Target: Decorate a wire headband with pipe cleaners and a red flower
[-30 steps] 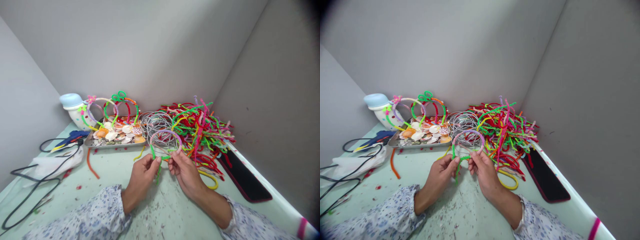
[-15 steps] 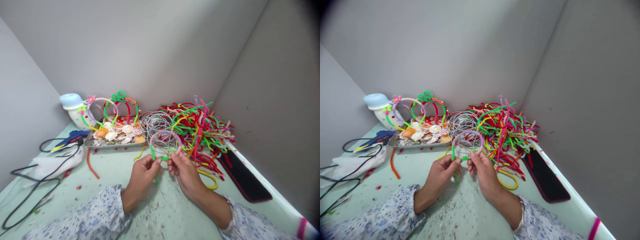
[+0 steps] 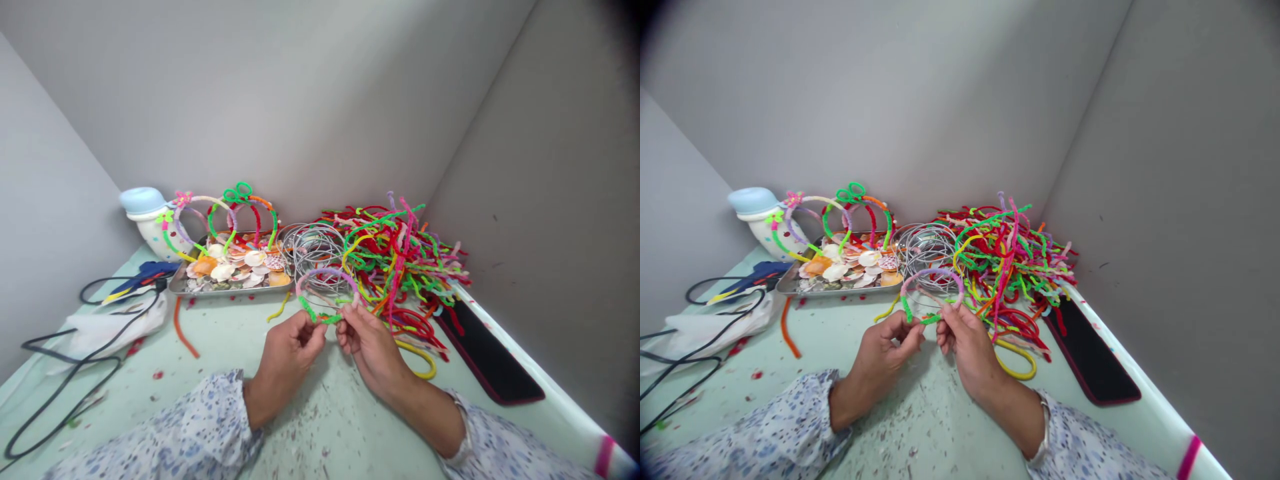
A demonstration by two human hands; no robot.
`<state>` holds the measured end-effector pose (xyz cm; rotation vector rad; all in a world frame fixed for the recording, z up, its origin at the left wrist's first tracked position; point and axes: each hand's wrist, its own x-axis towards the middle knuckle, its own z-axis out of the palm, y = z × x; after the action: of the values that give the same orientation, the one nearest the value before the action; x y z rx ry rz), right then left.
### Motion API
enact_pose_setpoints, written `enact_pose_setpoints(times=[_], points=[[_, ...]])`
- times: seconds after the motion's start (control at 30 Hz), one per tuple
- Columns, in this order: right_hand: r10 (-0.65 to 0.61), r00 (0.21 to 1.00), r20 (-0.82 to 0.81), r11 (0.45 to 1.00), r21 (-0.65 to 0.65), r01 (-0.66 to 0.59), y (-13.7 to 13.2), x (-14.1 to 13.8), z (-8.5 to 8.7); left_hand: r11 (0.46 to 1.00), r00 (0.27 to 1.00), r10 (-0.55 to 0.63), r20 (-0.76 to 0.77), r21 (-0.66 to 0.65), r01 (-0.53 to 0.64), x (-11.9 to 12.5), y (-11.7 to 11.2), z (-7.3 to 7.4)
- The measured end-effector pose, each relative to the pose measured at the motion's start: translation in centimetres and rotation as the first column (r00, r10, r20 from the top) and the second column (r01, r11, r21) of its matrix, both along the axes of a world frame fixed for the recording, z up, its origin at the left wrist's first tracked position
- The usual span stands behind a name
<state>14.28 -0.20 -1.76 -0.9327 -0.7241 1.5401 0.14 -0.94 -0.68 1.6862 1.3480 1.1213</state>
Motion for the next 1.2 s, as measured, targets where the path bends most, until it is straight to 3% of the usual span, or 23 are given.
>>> enact_pose_setpoints(times=[0.3,0.5,0.7,1.2], points=[[0.007,0.997,-0.075,1.000,-0.013,-0.008,-0.03,0.02,-0.03,0.995,0.998,0.003,-0.068,0.103,0.004,-0.01,-0.24,0.19],[-0.001,0.995,-0.103,0.999,-0.032,-0.002,0.06,0.15,0.00,0.987,0.996,-0.077,-0.050,0.140,0.083,-0.17,-0.52,0.64],[0.012,0.995,-0.101,1.000,-0.027,-0.015,0.03,0.08,-0.03,0.986,0.996,-0.027,-0.089,0.160,0.041,-0.28,-0.37,0.31],[0.035,0.996,-0.076,0.999,-0.025,-0.037,0.02,0.12,-0.07,0.970,0.994,-0.043,-0.100,0.233,0.066,-0.51,-0.47,0.46]])
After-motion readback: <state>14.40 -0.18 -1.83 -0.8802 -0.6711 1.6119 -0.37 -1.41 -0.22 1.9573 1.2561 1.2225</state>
